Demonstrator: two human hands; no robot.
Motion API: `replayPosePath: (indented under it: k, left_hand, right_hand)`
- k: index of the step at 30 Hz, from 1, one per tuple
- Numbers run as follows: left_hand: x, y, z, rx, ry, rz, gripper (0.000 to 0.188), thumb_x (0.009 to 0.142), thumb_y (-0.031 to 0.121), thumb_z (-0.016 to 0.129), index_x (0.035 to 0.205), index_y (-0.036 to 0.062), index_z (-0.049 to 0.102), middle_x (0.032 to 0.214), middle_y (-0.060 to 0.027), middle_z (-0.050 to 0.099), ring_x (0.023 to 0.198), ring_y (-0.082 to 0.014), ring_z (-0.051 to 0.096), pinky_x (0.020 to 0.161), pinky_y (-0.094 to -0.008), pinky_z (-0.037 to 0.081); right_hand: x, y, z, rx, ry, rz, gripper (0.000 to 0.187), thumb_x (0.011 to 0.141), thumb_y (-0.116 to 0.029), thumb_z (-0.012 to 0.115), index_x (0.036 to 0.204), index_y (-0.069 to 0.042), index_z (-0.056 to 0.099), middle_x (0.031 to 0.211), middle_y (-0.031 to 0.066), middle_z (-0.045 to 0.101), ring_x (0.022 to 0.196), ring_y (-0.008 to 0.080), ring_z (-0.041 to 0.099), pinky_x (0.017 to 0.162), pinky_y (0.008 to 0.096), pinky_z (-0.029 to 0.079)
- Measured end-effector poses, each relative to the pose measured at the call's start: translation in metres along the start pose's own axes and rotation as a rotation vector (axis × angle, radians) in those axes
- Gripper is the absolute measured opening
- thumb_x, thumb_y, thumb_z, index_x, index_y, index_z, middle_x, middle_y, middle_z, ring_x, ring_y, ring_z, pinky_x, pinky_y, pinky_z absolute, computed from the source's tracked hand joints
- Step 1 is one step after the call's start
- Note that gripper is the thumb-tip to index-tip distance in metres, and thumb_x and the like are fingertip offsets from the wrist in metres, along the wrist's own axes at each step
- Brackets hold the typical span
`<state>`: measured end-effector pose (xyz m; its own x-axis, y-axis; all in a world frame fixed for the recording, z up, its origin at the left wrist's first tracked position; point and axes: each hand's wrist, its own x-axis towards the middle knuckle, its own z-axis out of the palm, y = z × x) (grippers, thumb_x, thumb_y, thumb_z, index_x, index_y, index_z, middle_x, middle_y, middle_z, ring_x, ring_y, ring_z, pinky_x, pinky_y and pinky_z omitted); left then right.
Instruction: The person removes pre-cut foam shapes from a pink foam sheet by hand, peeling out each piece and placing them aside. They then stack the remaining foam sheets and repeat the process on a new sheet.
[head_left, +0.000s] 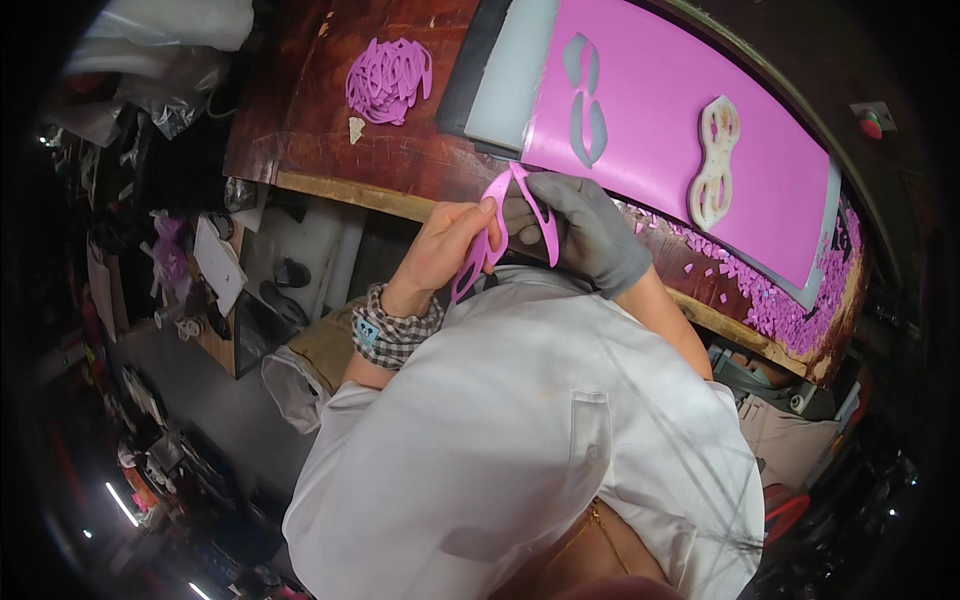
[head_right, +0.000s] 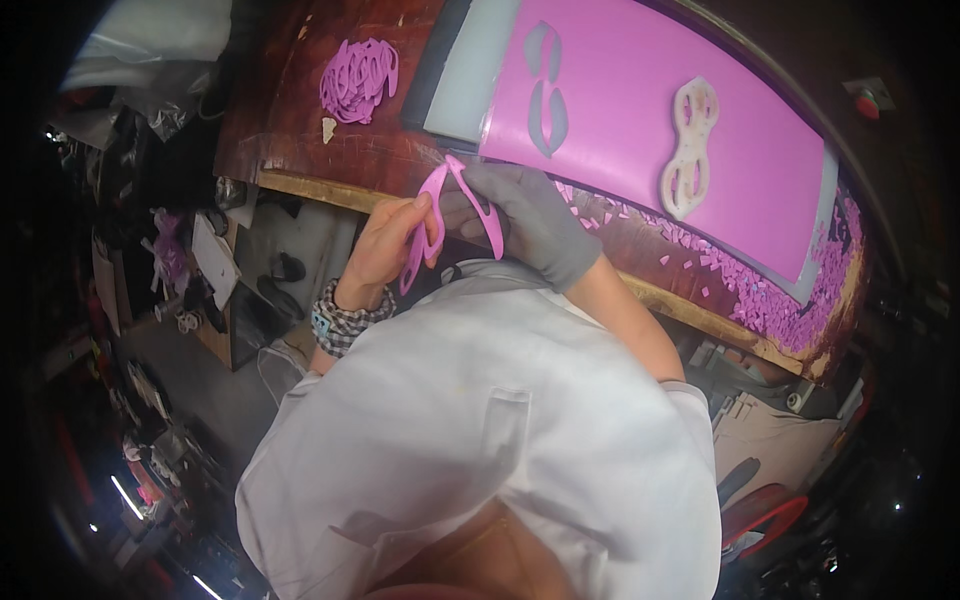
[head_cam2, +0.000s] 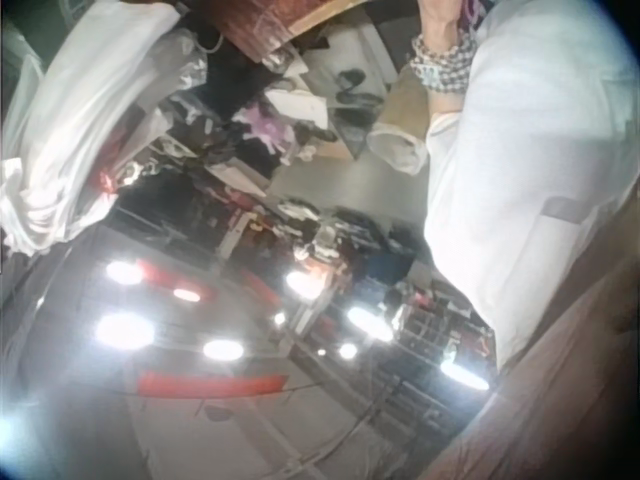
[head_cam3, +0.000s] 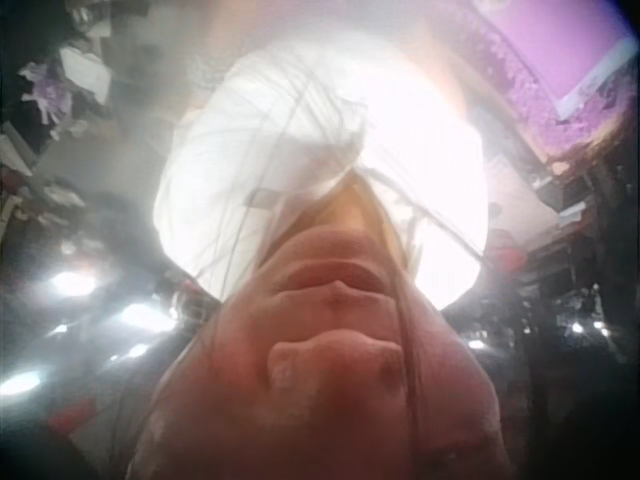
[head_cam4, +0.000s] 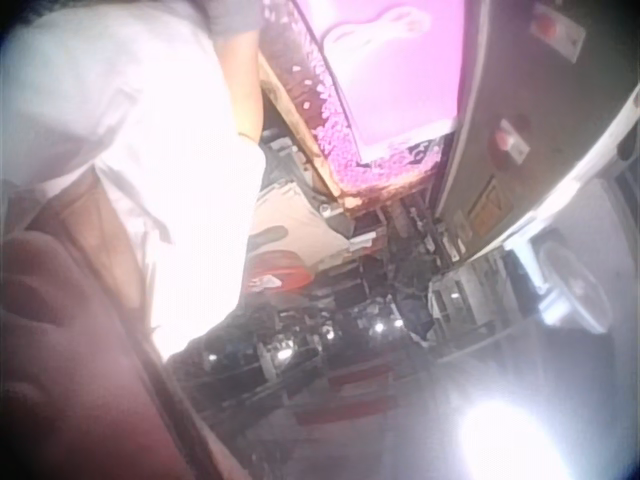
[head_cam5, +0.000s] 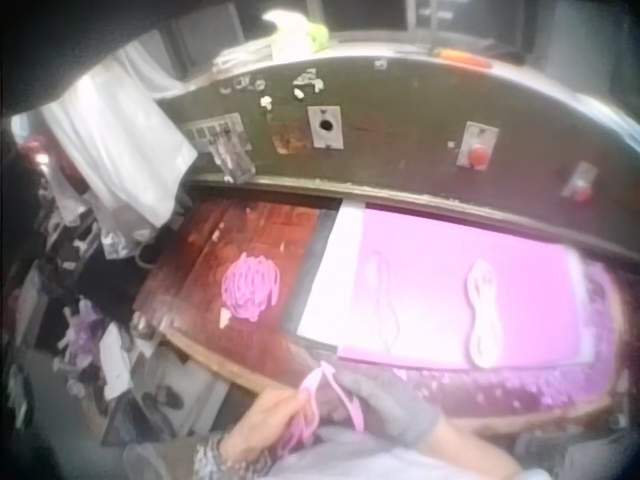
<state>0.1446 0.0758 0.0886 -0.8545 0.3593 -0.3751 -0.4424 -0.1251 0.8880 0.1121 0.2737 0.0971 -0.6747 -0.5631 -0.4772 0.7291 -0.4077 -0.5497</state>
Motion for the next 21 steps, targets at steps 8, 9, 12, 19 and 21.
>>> replayPosePath:
  k: [8, 9, 12, 19, 21]
  left_hand:
    - [0.005, -0.003, 0.008, 0.14, 0.008, -0.077, 0.049, 0.102, 0.034, 0.038, 0.074, 0.0, 0.061, 0.061, -0.0045, 0.057, 0.052, -0.0092, 0.054, 0.048, -0.0204, 0.037]
    - [0.007, -0.005, 0.009, 0.228, 0.015, -0.02, 0.05, 0.102, 0.035, 0.038, 0.075, 0.0, 0.061, 0.061, -0.0038, 0.057, 0.053, -0.0088, 0.054, 0.048, -0.0203, 0.036]
    - [0.012, -0.008, 0.005, 0.462, 0.045, 0.03, 0.053, 0.103, 0.037, 0.036, 0.075, 0.0003, 0.063, 0.061, -0.0022, 0.058, 0.054, -0.0074, 0.053, 0.049, -0.0204, 0.037]
    - [0.018, 0.002, -0.014, 0.392, 0.311, 0.156, 0.023, 0.096, 0.02, 0.056, 0.096, -0.0002, 0.067, 0.076, 0.0012, 0.063, 0.061, -0.0038, 0.051, 0.056, -0.0212, 0.042]
    - [0.024, 0.003, -0.013, 0.344, 0.262, 0.152, 0.018, 0.09, 0.011, 0.065, 0.103, 0.0, 0.066, 0.078, 0.0025, 0.061, 0.065, -0.0021, 0.051, 0.057, -0.0186, 0.043]
  right_hand:
    - [0.014, 0.016, -0.009, -0.048, 0.037, -0.042, 0.028, 0.094, -0.024, 0.056, 0.105, 0.001, 0.064, 0.09, 0.0056, 0.065, 0.079, 0.0111, 0.06, 0.069, 0.0249, 0.049]
    - [0.015, 0.017, -0.01, -0.159, 0.038, -0.073, 0.028, 0.093, -0.024, 0.057, 0.103, 0.0, 0.065, 0.088, 0.0044, 0.065, 0.078, 0.0097, 0.059, 0.068, 0.0244, 0.048]
    - [0.015, 0.019, -0.012, -0.219, 0.038, -0.087, 0.026, 0.092, -0.025, 0.06, 0.098, -0.001, 0.067, 0.083, 0.0018, 0.063, 0.073, 0.0069, 0.056, 0.065, 0.0226, 0.045]
    - [0.016, 0.013, -0.008, -0.312, 0.15, -0.035, 0.029, 0.088, -0.019, 0.066, 0.109, 0.001, 0.065, 0.087, 0.0014, 0.064, 0.073, 0.0064, 0.057, 0.063, 0.0214, 0.046]
    - [0.019, 0.017, -0.004, -0.137, 0.085, 0.007, 0.035, 0.085, -0.013, 0.067, 0.117, 0.001, 0.061, 0.091, 0.0014, 0.063, 0.074, 0.0069, 0.058, 0.066, 0.0221, 0.048]
